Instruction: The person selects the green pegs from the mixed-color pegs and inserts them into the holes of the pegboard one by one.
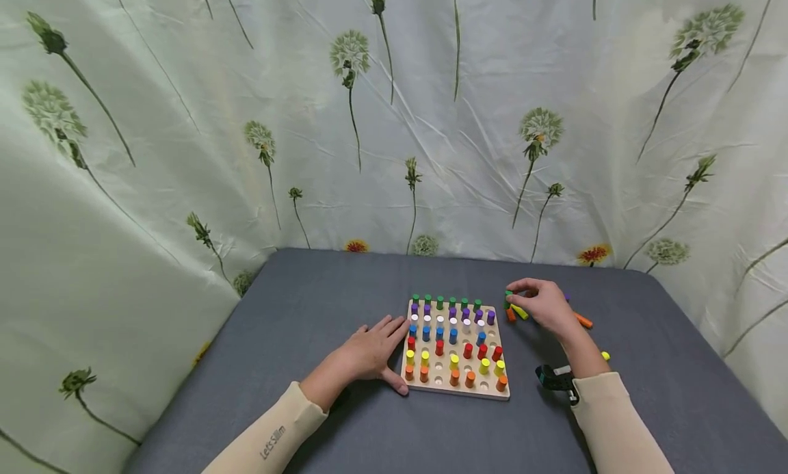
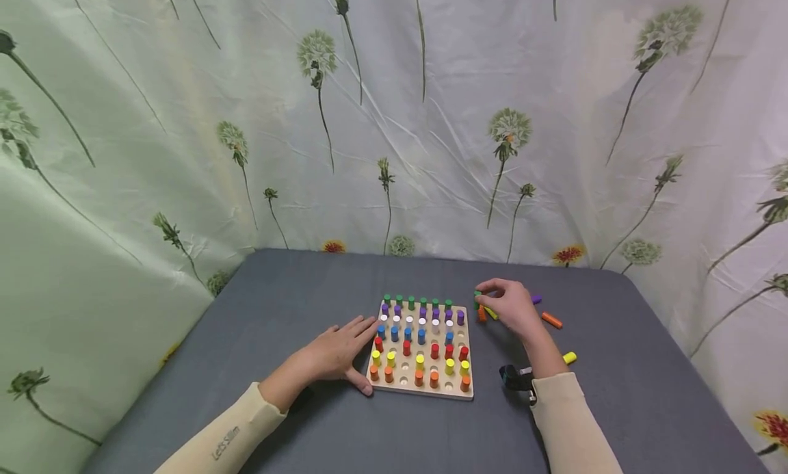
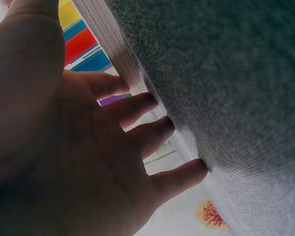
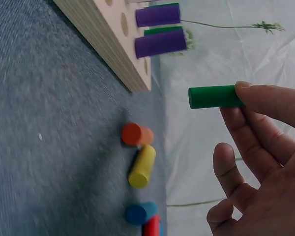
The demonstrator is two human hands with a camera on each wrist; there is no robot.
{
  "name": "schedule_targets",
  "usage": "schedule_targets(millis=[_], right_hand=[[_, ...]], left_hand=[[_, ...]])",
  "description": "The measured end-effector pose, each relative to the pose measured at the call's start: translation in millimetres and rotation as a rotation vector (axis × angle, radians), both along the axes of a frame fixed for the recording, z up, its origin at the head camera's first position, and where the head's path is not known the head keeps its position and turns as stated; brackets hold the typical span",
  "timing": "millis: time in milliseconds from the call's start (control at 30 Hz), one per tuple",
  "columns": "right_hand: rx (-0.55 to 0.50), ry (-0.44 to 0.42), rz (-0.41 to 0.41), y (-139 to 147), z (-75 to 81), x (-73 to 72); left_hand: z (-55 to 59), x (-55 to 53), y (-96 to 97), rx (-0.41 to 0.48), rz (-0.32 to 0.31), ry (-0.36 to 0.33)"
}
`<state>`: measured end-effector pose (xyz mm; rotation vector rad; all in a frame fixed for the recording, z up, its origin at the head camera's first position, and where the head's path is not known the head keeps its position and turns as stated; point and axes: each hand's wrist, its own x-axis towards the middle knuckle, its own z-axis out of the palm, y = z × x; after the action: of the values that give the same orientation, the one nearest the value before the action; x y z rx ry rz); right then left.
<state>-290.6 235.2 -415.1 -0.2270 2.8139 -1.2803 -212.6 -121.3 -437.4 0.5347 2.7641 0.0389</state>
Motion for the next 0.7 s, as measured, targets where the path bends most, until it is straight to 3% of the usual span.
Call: schedule_targets(millis=[433, 700], right_hand=[[-0.041, -0.031, 0.042, -22.1, -16.1, -11.9], [-0.03, -0.048, 0.03, -25.7, -23.9, -8.7]], left_hand=[[-3.1, -1.1, -3.7, -0.023, -0.023, 0.029], [-3.0, 2.1, -3.5, 0.017, -0.034, 0.01]])
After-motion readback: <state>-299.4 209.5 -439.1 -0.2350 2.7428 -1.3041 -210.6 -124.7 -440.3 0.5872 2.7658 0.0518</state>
